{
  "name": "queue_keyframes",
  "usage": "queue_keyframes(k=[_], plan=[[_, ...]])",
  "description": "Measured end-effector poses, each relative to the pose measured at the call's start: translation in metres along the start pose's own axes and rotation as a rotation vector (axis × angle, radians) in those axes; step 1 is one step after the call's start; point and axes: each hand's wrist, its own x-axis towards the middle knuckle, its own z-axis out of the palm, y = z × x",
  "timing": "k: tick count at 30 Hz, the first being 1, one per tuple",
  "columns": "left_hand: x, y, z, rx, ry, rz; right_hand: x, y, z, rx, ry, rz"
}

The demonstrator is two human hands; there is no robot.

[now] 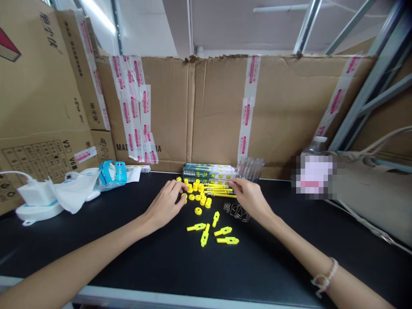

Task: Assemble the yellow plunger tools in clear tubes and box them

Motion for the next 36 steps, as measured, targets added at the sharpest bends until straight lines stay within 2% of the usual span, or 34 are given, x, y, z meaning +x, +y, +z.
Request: queue_keyframes(k=[7,14,25,32,36], plan=[[0.001,0.003,-0.001,0.077,0.003,-0.097,0.0,0.0,0.004,-0.005,0.026,-0.04],[0.002,0.004,-0.004,0.15,0.032,-0.284,-0.001,-0.002,0.006,0.017,0.032,-0.068],[0.008,-0.005,-0.008,0.207,-0.043,-0.493,-0.006,-0.014,0.005,0.009,0.014,-0.155],[0.011,-0.013,-0.007,0.229,-0.195,-0.574,-0.01,-0.022,0.008,0.014,-0.009,-0.222],[0.011,-0.013,-0.007,0.226,-0.23,-0.578,-0.012,-0.024,0.012,-0.008,-0.011,-0.255]])
